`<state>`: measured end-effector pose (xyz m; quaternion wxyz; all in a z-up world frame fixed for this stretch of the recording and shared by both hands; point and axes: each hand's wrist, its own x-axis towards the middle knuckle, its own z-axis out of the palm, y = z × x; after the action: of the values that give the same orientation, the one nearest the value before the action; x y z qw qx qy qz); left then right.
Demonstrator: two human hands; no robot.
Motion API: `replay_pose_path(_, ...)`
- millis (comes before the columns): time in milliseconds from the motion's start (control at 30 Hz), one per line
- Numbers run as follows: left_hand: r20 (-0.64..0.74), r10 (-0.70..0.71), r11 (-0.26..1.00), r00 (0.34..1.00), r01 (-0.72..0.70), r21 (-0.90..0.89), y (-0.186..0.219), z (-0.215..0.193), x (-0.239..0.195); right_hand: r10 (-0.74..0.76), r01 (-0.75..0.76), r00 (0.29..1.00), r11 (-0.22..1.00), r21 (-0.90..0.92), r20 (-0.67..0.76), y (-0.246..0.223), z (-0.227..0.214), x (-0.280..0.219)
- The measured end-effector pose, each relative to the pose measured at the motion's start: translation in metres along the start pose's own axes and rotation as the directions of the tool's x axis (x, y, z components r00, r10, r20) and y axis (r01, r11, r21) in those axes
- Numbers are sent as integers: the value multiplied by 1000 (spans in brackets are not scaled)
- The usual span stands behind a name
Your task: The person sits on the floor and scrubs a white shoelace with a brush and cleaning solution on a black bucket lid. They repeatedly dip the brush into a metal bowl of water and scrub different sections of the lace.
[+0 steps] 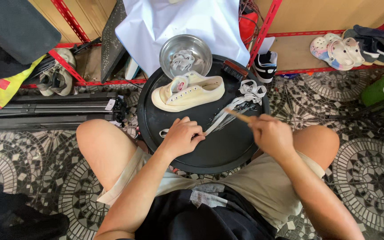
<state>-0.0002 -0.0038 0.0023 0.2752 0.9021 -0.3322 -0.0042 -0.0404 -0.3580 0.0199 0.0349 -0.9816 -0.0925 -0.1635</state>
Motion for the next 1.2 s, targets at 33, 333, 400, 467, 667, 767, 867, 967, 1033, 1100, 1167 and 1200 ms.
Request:
replay_pose_path(33, -1, -2, 1000, 1000, 2, -2, 0, -1, 2, -2, 2, 1000, 1000, 0, 2, -8, -11, 3)
replay_pose_path(333, -10, 19, 1000, 1000, -19, 5, 1, -5, 1, 78, -80, 997, 989, -127, -20, 18, 9, 16)
replay_pose_path(400, -13, 20, 1000, 1000, -20, 9, 2, -4, 1, -45, 45, 999, 972, 231, -5, -9, -9, 17)
replay_pose_path(467, 5, 26, 999, 1000, -26, 17, 2, -3, 0, -41, 39, 999, 988, 148, 10, 3, 14, 13)
replay_pose_path(667, 82, 33, 998, 996, -38, 52, 19, -26, 7, 142, -142, 990, 988, -68, -5, 33, 5, 24)
replay_pose_path(767, 88, 106, 989, 990, -114, 95, 33, -27, 30, 176, -168, 983, 978, 122, -50, 35, -21, 35)
replay_pose_path(867, 61, 185, 975, 981, -191, 112, 48, -7, 56, 235, -158, 959, 910, 384, -161, 48, -19, 41)
replay_pose_path(967, 28, 219, 969, 975, -221, 112, 62, 18, 90, 328, -143, 926, 761, 632, -186, 50, -11, 45)
replay_pose_path(1033, 19, 206, 973, 978, -207, 104, 70, 42, 105, 371, -155, 917, 668, 728, -146, 51, 7, 38)
replay_pose_path(1100, 163, 66, 997, 984, -69, 14, 75, 67, 128, 403, -123, 906, 546, 828, -131, 68, 32, 34)
replay_pose_path(1167, 152, 61, 996, 987, -71, 57, 83, 77, 139, 433, -125, 888, 552, 825, -155, 70, 38, 23)
replay_pose_path(1200, 137, 54, 992, 989, -68, 102, 87, 82, 142, 460, -123, 870, 555, 822, -180, 70, 41, 17)
